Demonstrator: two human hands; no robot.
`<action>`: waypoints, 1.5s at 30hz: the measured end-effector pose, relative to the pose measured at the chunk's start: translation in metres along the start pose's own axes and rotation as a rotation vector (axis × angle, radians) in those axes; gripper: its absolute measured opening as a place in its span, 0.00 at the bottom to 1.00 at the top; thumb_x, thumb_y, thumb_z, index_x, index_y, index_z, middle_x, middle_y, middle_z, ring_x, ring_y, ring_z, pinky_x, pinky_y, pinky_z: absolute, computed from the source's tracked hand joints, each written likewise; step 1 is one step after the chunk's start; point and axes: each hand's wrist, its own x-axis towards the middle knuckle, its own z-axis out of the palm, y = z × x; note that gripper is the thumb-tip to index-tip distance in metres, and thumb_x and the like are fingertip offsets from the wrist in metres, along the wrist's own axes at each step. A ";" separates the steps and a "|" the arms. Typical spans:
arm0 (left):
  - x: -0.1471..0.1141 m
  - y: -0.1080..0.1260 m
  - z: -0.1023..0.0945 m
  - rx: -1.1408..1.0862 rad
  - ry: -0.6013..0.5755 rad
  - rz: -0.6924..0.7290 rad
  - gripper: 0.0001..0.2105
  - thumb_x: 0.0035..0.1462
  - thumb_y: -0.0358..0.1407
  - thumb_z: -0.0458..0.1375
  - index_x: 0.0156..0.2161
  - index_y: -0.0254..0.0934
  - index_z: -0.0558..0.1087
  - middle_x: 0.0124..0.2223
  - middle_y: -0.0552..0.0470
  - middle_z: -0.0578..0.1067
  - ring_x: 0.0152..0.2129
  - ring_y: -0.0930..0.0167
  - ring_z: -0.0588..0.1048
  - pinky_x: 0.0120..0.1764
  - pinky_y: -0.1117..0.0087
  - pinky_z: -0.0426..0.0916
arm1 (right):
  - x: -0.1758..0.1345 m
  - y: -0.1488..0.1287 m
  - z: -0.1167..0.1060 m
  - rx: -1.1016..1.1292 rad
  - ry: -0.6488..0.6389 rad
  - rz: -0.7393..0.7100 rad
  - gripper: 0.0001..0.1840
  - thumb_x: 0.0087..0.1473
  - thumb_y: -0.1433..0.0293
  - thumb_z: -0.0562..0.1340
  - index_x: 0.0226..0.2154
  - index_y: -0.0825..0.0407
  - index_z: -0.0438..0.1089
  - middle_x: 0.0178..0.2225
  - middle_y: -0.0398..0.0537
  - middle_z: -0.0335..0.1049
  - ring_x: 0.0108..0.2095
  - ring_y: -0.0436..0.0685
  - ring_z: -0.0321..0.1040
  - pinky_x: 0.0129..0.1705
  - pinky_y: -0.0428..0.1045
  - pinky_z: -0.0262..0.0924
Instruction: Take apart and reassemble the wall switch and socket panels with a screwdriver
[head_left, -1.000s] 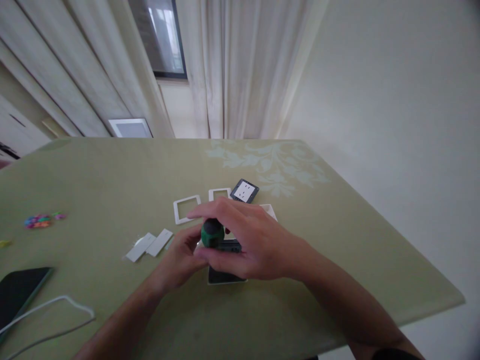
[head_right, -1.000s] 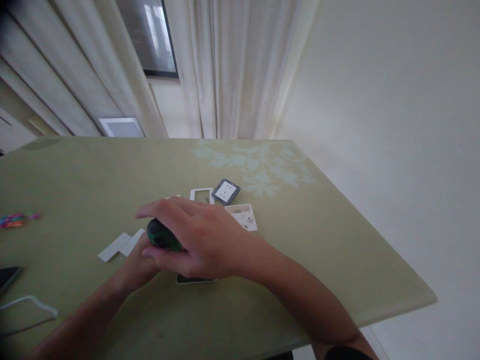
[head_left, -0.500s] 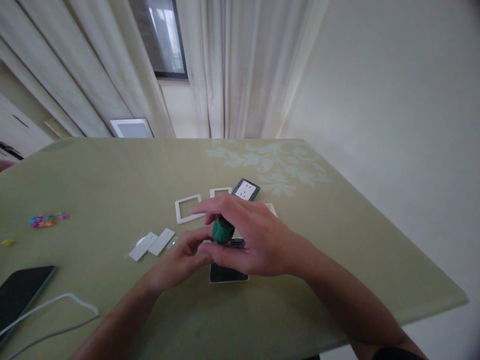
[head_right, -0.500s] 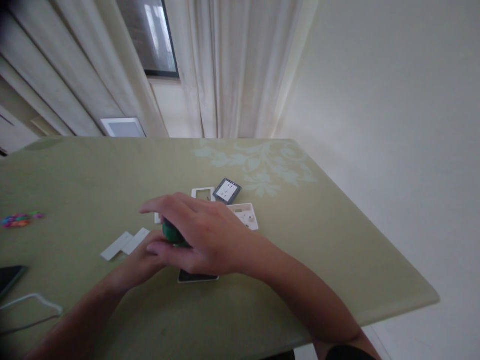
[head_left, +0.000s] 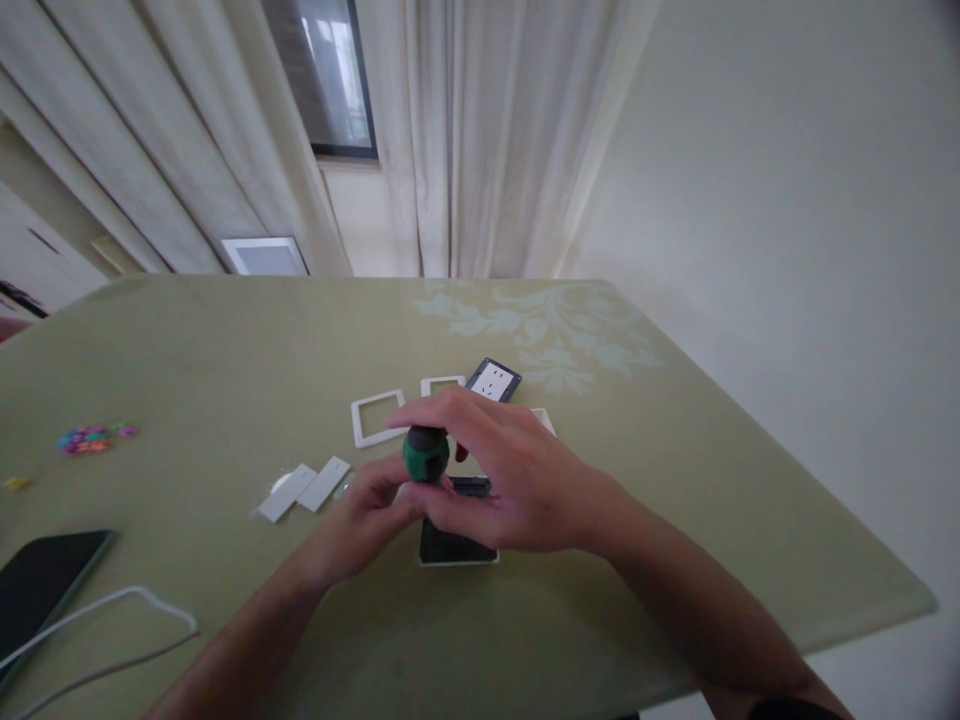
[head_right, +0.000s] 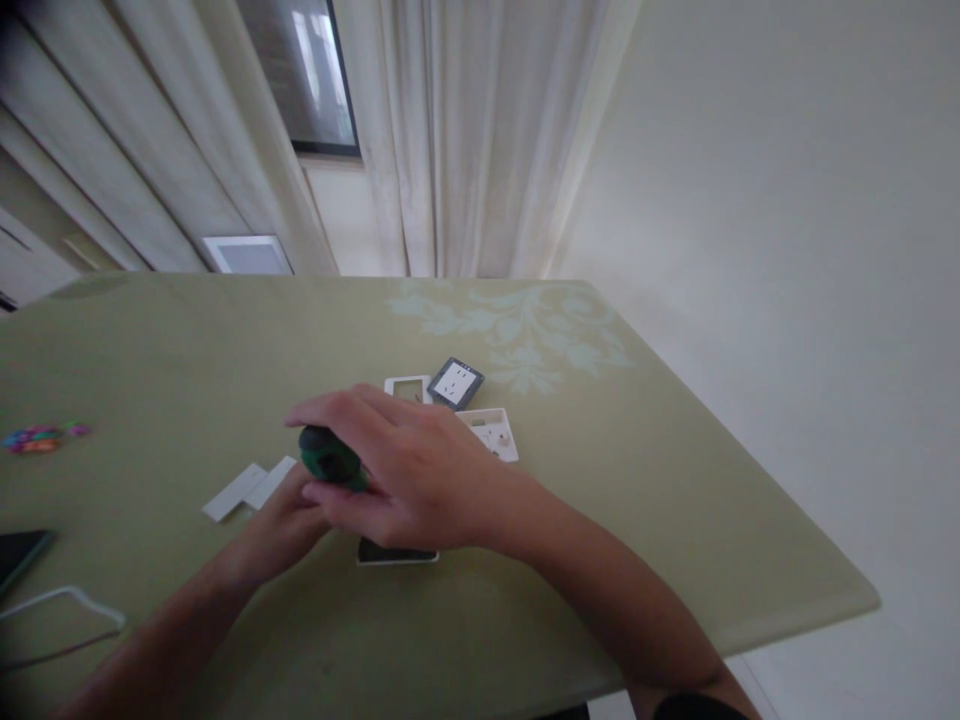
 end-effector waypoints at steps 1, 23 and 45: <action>0.000 -0.002 0.000 0.013 0.022 0.006 0.08 0.63 0.41 0.68 0.36 0.40 0.85 0.37 0.49 0.85 0.35 0.61 0.81 0.43 0.63 0.77 | 0.000 0.000 0.000 -0.006 -0.007 0.003 0.22 0.67 0.66 0.67 0.60 0.49 0.65 0.50 0.48 0.77 0.48 0.56 0.75 0.51 0.51 0.68; -0.007 0.006 0.009 0.812 -0.339 0.131 0.28 0.52 0.41 0.75 0.58 0.42 0.77 0.60 0.44 0.79 0.58 0.52 0.74 0.62 0.48 0.66 | -0.065 0.058 -0.002 0.784 0.898 0.623 0.31 0.41 0.58 0.82 0.29 0.48 0.61 0.30 0.39 0.79 0.33 0.52 0.80 0.37 0.45 0.74; 0.005 0.011 0.023 -1.072 0.337 -0.356 0.25 0.72 0.43 0.53 0.66 0.31 0.73 0.55 0.31 0.82 0.45 0.56 0.85 0.48 0.59 0.81 | -0.077 0.057 0.051 0.888 0.842 0.534 0.22 0.50 0.62 0.78 0.43 0.45 0.70 0.29 0.36 0.76 0.28 0.50 0.71 0.31 0.46 0.64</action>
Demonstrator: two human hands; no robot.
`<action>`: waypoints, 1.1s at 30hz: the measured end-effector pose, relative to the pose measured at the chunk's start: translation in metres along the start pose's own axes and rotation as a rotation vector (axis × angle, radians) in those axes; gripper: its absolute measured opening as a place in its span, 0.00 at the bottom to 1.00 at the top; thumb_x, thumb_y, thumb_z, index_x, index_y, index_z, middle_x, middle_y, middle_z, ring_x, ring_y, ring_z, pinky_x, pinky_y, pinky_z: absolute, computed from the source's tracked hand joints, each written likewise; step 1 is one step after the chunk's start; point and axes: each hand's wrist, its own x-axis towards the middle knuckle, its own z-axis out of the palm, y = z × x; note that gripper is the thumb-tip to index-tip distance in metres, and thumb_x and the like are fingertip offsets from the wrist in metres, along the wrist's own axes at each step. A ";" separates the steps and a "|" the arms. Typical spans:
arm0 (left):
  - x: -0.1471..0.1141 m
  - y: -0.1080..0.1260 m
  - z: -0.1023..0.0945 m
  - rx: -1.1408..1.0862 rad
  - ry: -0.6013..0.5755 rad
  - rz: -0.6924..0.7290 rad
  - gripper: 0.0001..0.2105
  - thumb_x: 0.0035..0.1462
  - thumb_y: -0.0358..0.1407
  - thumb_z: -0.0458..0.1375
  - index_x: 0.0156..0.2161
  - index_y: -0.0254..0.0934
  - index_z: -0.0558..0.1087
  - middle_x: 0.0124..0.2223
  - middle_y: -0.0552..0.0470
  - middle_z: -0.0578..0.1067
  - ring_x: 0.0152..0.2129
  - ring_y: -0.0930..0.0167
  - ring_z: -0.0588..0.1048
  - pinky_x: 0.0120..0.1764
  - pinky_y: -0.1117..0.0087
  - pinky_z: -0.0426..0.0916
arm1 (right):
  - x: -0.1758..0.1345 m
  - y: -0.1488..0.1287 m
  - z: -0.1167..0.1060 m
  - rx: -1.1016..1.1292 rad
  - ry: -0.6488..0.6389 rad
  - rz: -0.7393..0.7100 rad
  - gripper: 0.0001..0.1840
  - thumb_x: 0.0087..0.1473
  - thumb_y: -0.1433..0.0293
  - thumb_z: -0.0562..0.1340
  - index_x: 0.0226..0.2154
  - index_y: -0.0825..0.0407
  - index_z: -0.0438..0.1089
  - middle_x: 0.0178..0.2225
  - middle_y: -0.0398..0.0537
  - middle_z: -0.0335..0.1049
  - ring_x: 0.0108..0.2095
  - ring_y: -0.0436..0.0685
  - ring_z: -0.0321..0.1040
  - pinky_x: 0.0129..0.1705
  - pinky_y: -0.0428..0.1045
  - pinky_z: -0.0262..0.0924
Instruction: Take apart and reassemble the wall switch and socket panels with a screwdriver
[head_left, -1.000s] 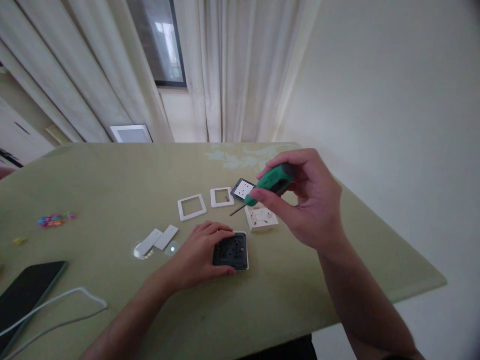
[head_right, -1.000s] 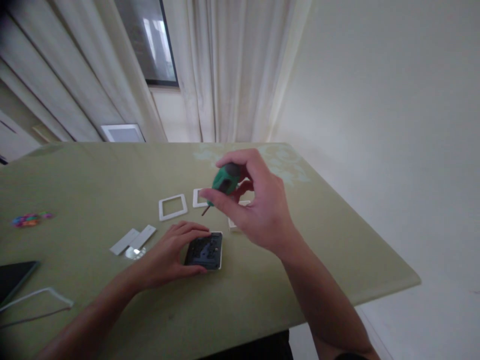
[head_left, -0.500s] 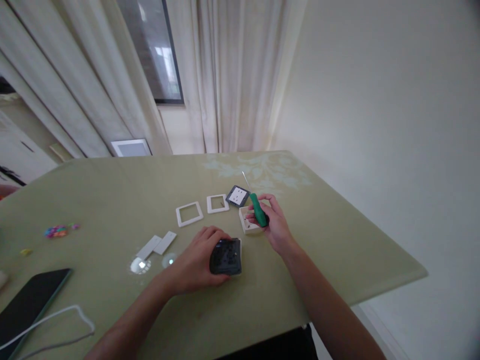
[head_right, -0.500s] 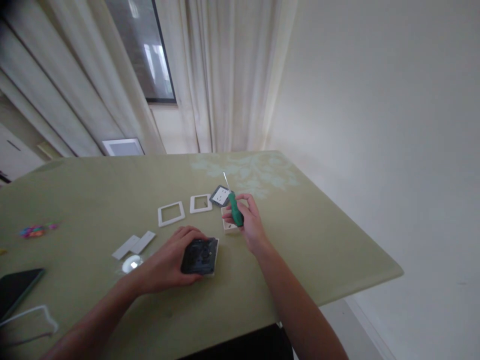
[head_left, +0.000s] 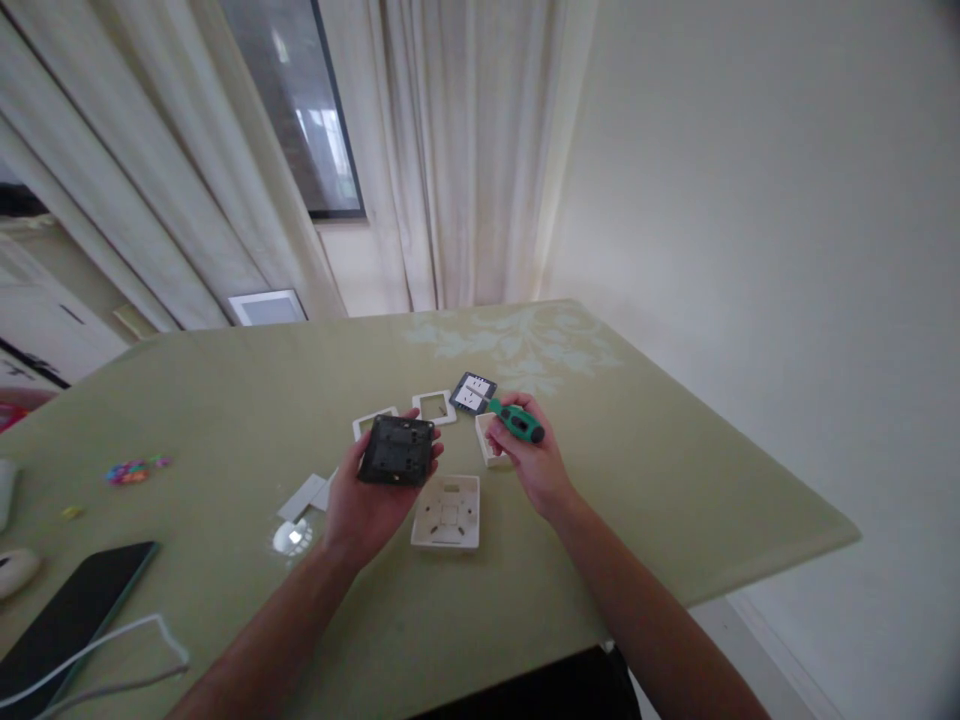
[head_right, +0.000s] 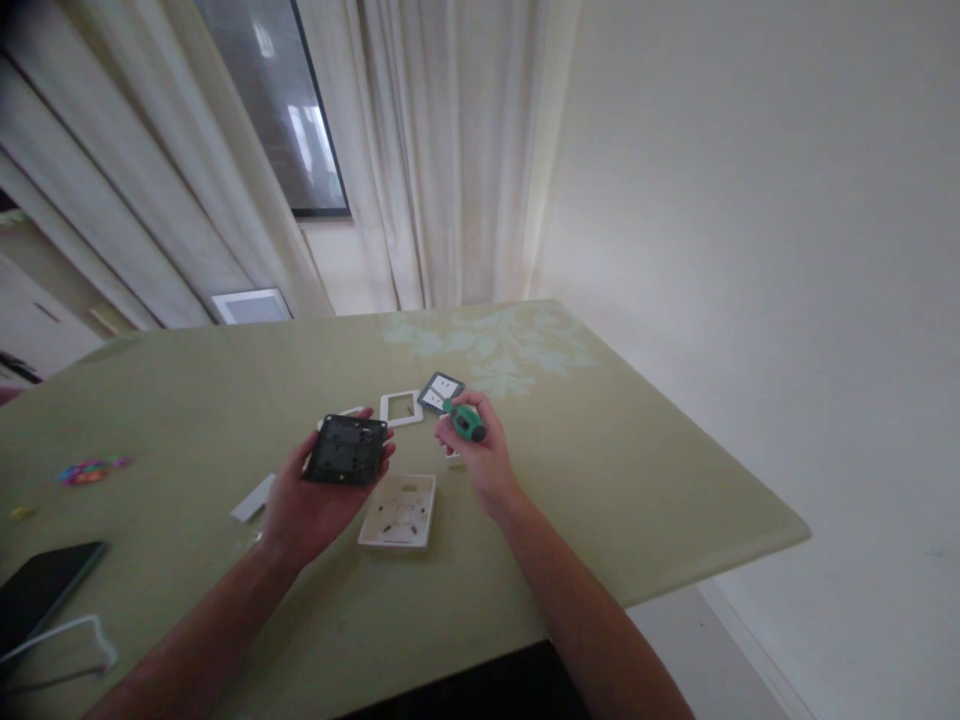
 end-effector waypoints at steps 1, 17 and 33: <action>0.001 0.000 0.003 -0.063 0.043 -0.004 0.24 0.73 0.41 0.51 0.66 0.29 0.73 0.54 0.31 0.82 0.47 0.56 0.85 0.48 0.60 0.81 | -0.002 0.003 0.002 -0.030 -0.019 -0.015 0.22 0.53 0.61 0.77 0.43 0.44 0.68 0.29 0.36 0.76 0.28 0.51 0.71 0.31 0.46 0.64; 0.009 0.000 -0.007 -0.297 0.202 0.079 0.29 0.71 0.32 0.48 0.74 0.27 0.61 0.58 0.29 0.81 0.50 0.54 0.85 0.47 0.57 0.84 | -0.033 0.017 0.021 -0.304 -0.328 -0.158 0.09 0.70 0.63 0.63 0.51 0.45 0.72 0.53 0.50 0.77 0.42 0.55 0.82 0.42 0.52 0.73; 0.002 -0.020 -0.008 -0.048 -0.048 -0.090 0.20 0.70 0.34 0.53 0.62 0.27 0.75 0.57 0.34 0.81 0.51 0.55 0.82 0.39 0.63 0.81 | -0.031 0.024 0.018 -0.753 -0.352 -0.424 0.26 0.54 0.70 0.77 0.52 0.44 0.70 0.56 0.52 0.77 0.56 0.65 0.71 0.60 0.62 0.65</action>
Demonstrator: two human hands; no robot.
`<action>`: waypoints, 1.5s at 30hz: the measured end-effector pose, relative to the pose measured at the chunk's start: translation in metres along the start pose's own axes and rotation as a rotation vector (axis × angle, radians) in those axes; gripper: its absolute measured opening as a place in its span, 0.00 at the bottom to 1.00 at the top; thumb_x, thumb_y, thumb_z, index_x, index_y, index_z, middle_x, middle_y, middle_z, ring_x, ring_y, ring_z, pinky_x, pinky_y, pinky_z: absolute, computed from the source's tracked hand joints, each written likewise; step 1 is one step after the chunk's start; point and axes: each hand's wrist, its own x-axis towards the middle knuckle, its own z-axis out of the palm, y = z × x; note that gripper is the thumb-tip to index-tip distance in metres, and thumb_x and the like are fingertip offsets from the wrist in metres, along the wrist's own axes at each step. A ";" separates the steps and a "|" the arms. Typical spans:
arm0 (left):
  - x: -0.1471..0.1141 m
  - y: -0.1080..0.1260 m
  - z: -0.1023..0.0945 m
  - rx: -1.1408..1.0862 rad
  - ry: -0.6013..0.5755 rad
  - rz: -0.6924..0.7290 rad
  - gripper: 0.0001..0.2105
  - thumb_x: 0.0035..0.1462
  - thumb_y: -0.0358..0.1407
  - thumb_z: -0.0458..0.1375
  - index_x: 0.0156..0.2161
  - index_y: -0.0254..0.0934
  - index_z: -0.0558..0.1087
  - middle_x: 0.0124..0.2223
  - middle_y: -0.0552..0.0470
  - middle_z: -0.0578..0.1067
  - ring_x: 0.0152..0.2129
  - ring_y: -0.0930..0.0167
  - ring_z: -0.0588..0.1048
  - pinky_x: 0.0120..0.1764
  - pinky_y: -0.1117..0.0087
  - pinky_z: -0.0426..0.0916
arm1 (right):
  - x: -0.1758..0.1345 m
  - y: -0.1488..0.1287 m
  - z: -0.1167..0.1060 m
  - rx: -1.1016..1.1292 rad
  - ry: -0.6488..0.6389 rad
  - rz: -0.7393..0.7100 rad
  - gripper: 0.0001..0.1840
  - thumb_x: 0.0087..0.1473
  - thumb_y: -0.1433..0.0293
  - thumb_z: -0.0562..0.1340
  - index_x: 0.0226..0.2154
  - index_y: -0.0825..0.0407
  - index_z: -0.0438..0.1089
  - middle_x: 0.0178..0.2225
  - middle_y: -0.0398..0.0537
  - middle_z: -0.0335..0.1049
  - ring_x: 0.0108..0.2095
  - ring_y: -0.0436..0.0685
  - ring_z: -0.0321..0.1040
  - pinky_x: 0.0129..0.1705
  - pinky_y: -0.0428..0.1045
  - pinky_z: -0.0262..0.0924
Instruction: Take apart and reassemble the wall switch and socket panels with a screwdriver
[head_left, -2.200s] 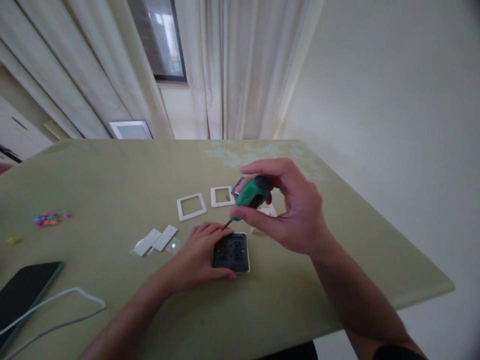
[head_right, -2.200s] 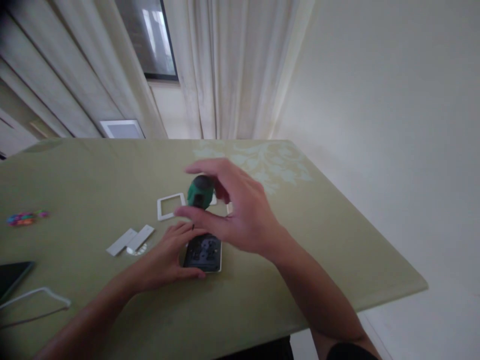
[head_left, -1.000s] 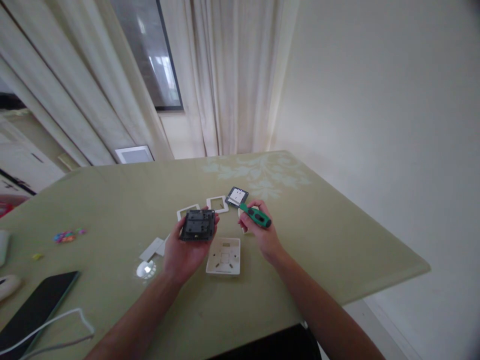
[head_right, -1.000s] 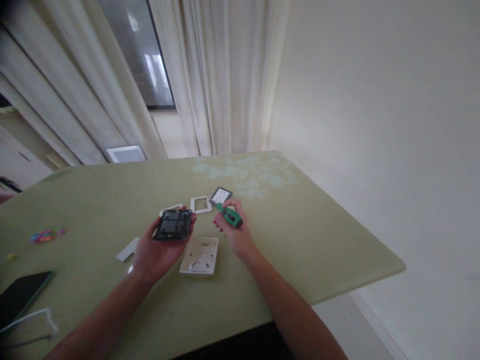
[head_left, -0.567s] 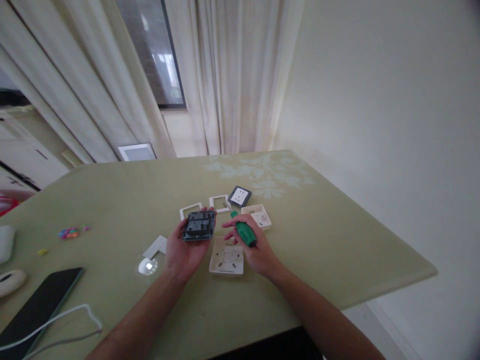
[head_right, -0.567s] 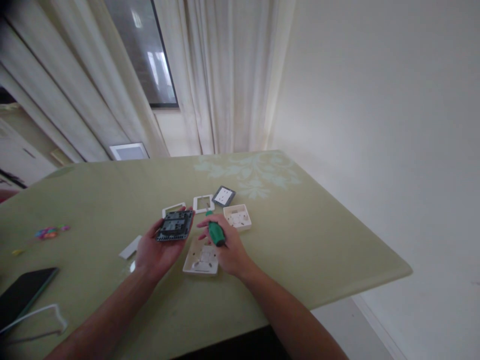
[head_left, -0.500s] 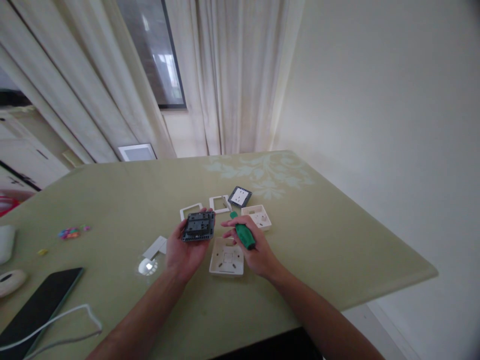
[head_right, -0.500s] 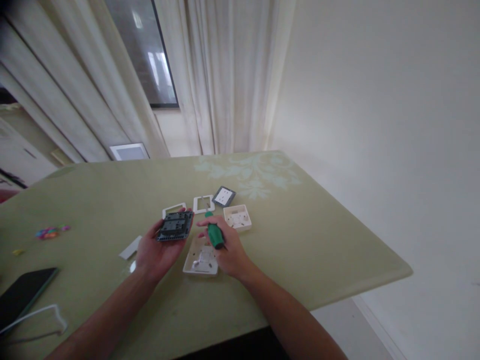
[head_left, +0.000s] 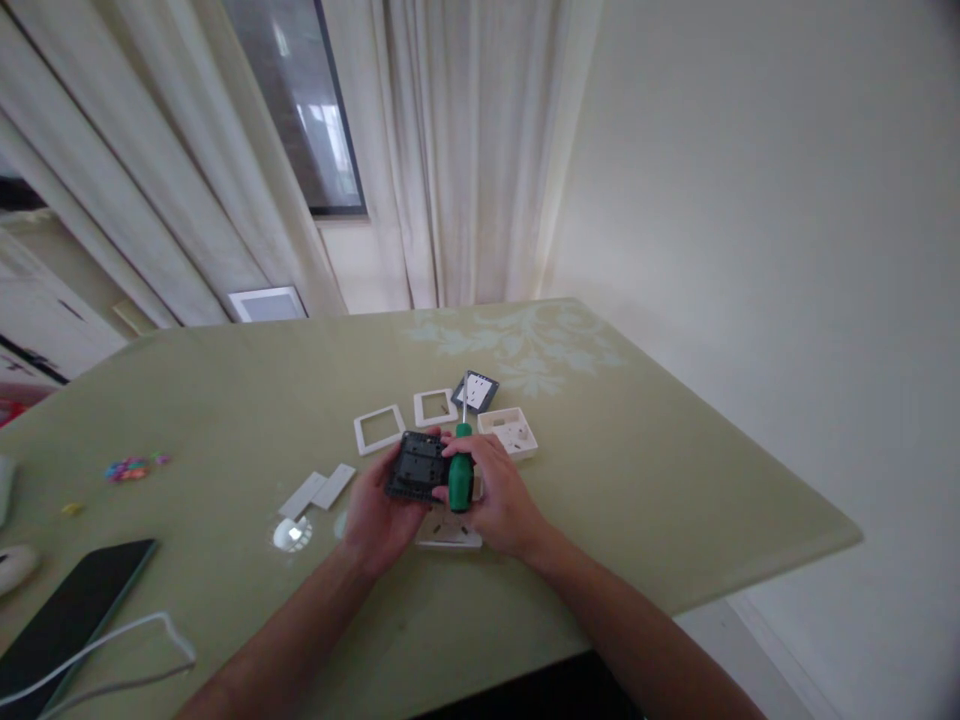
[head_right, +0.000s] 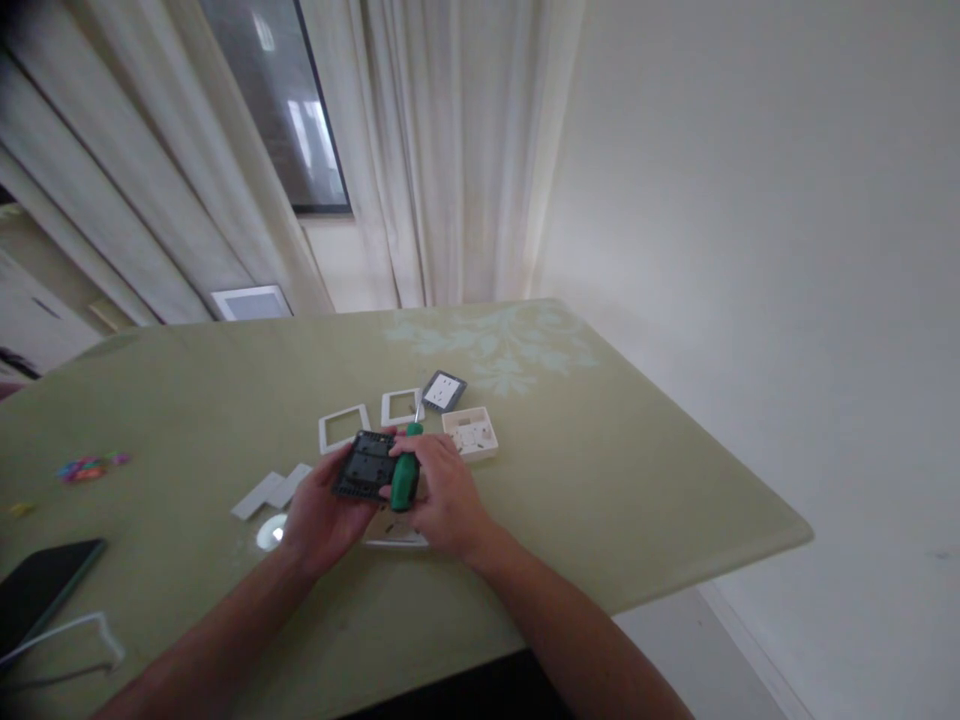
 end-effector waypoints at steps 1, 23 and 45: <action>-0.001 0.000 0.000 0.005 -0.006 -0.008 0.20 0.71 0.35 0.53 0.62 0.27 0.75 0.58 0.34 0.81 0.52 0.55 0.82 0.40 0.63 0.81 | 0.000 0.000 0.000 -0.013 -0.001 -0.005 0.26 0.54 0.70 0.76 0.52 0.44 0.70 0.55 0.52 0.78 0.55 0.66 0.71 0.59 0.62 0.65; -0.003 -0.002 -0.005 -0.052 0.050 -0.089 0.19 0.71 0.32 0.53 0.61 0.28 0.74 0.53 0.37 0.84 0.49 0.59 0.85 0.53 0.60 0.81 | -0.005 -0.010 0.001 0.184 0.120 -0.085 0.26 0.54 0.71 0.71 0.51 0.44 0.63 0.55 0.53 0.73 0.56 0.62 0.73 0.59 0.59 0.67; -0.008 -0.013 -0.017 0.257 0.065 0.064 0.20 0.57 0.40 0.72 0.53 0.38 0.81 0.53 0.44 0.84 0.49 0.56 0.83 0.49 0.62 0.78 | -0.005 -0.010 0.001 0.407 0.086 -0.105 0.30 0.52 0.74 0.72 0.53 0.41 0.62 0.54 0.49 0.70 0.56 0.59 0.71 0.59 0.56 0.67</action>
